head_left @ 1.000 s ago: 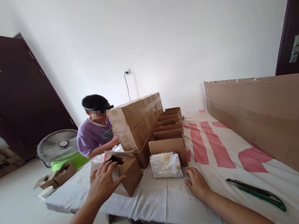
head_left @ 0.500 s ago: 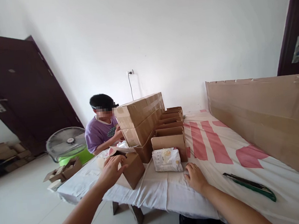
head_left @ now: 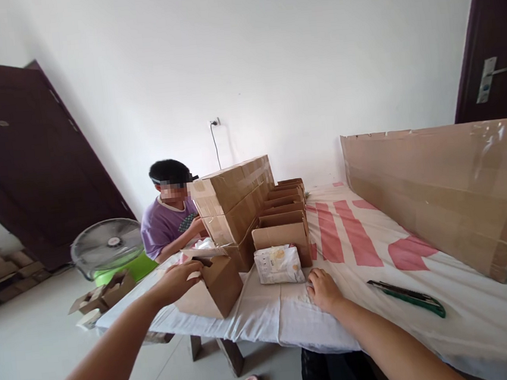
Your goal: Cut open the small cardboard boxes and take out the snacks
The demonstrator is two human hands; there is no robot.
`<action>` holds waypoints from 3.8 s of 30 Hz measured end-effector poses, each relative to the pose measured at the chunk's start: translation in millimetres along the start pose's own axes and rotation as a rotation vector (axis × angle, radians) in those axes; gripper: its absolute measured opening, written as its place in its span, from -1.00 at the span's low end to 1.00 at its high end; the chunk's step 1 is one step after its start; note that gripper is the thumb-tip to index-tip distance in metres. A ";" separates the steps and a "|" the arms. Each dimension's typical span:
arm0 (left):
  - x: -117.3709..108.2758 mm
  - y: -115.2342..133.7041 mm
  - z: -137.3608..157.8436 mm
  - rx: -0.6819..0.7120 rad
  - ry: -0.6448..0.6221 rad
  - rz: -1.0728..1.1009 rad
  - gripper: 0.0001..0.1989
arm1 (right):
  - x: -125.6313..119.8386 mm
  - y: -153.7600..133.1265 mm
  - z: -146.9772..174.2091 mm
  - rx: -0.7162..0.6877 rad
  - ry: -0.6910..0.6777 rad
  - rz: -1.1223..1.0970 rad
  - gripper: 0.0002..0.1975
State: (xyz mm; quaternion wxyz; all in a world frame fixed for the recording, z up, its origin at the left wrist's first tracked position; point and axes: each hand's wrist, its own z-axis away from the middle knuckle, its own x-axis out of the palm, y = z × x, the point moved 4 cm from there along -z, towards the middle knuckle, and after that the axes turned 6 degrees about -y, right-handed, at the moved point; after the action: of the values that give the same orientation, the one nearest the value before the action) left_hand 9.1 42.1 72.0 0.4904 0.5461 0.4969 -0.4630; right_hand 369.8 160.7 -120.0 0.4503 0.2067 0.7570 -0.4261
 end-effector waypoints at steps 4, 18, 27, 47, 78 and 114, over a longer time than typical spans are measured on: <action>-14.1 35.7 14.3 0.114 0.005 0.076 -0.75 | -6.9 3.5 2.5 -0.014 -0.076 -0.082 -0.77; 45.6 295.8 26.4 0.636 0.201 0.167 -0.88 | -135.3 -35.7 109.3 -0.449 0.243 -0.404 -0.40; 35.4 278.4 -8.7 0.552 0.392 0.109 -0.74 | -113.1 -21.0 109.0 -0.331 0.284 -0.189 -0.59; 102.6 186.6 -61.2 0.192 0.103 0.908 -0.67 | -118.8 7.1 90.9 -0.116 0.489 -0.312 -0.57; 100.1 192.2 -60.4 0.092 -0.149 0.838 -0.61 | -119.2 155.4 107.2 0.229 -0.046 0.110 -0.55; 103.6 190.9 -61.0 0.111 -0.192 0.811 -0.63 | -205.3 -28.6 75.3 -0.049 -0.314 0.603 -0.74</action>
State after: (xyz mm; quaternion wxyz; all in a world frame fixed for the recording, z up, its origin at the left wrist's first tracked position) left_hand 208.6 107.2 -10.9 0.6468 0.6774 0.1683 -0.3074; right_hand 492.5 96.8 51.8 0.6719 0.3420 0.5932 -0.2823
